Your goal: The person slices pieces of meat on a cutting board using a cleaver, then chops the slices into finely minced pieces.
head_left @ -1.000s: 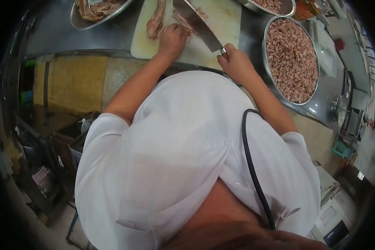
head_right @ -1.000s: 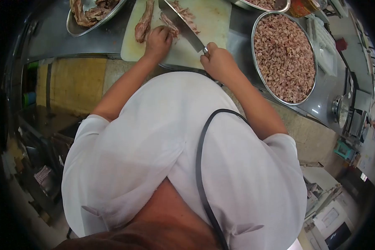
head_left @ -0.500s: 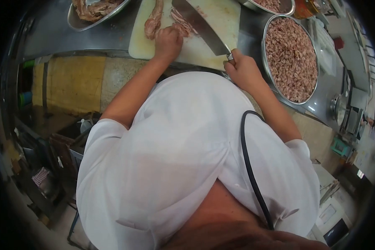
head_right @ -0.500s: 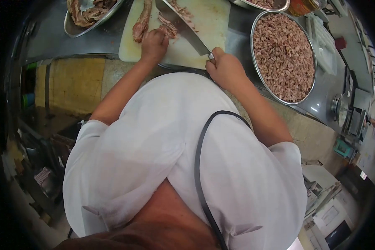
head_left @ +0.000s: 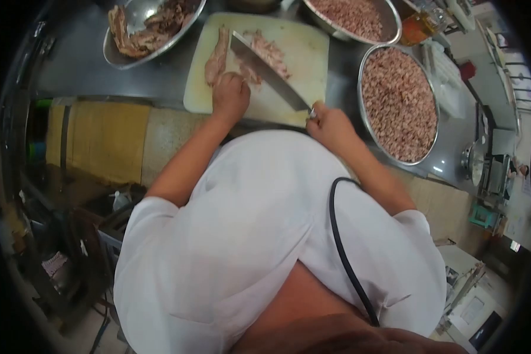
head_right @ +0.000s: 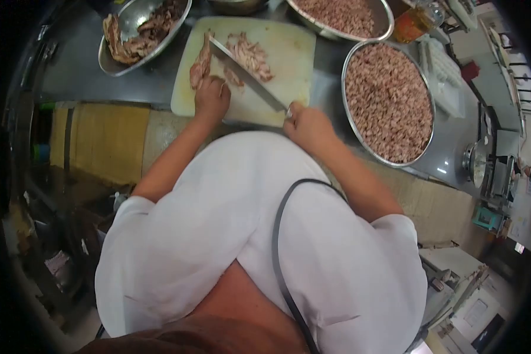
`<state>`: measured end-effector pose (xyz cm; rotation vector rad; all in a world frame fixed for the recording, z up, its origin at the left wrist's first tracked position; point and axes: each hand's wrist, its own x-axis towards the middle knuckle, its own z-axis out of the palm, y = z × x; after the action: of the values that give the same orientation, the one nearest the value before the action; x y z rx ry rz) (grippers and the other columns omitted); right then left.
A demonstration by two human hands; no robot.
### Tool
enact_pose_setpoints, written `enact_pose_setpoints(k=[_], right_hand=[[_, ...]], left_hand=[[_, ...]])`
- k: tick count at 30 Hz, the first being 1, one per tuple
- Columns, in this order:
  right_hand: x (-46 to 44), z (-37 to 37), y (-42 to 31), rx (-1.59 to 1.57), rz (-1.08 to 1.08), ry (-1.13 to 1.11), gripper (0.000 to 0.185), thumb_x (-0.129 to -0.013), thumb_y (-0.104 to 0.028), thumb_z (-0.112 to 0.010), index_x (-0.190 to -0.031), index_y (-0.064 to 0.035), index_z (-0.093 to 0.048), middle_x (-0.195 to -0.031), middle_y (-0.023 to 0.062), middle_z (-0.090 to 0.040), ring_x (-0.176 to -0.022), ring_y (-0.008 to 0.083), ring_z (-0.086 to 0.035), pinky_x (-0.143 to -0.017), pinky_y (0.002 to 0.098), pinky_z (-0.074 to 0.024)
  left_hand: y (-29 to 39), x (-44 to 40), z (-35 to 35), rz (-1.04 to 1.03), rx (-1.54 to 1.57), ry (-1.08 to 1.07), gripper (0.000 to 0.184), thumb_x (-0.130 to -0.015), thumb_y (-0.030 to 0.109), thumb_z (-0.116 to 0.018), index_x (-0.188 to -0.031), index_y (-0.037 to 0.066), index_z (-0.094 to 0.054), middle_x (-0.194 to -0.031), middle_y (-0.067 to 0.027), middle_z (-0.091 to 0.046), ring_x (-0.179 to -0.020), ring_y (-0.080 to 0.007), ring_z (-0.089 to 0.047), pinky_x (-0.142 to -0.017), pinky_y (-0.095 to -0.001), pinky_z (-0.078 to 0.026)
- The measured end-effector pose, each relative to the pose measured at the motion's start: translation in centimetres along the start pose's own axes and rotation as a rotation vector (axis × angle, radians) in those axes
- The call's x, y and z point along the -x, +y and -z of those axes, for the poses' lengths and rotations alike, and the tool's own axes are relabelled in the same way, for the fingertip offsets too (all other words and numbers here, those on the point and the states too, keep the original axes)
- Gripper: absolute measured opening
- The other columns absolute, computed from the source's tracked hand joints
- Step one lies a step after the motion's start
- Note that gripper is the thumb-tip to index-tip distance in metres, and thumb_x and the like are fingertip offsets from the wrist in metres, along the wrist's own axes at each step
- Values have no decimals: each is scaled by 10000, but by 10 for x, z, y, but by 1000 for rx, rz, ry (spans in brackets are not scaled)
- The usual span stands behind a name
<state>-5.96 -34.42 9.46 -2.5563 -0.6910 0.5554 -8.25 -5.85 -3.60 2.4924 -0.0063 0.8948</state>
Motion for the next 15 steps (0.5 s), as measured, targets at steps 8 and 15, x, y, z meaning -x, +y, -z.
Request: enact_pose_setpoints(k=[8,15], right_hand=[[0,18,-6,-54,-98,-135,193,-835,-175,-616,-888,11,-606,-791,266,-675,-811,443,-681,-757,506,-538],[-3,17,22,-75,12,-211,206,-815,-175,-627,-868,23,-602,-770,245,-668,-732,427,-653,-713,477,-515]], left_hand=[[-15,-39,33,149,-280,88,275,-842,179,-678,-1076,36,-650,-1156,-161,-594,-1097,-385,-543,-953,-512,-439],[-42,-43,25,495,-237,-284,406,-866,258,-684,-1183,7,-642,-1189,-241,-596,-1142,-426,-558,-1000,-512,-452]])
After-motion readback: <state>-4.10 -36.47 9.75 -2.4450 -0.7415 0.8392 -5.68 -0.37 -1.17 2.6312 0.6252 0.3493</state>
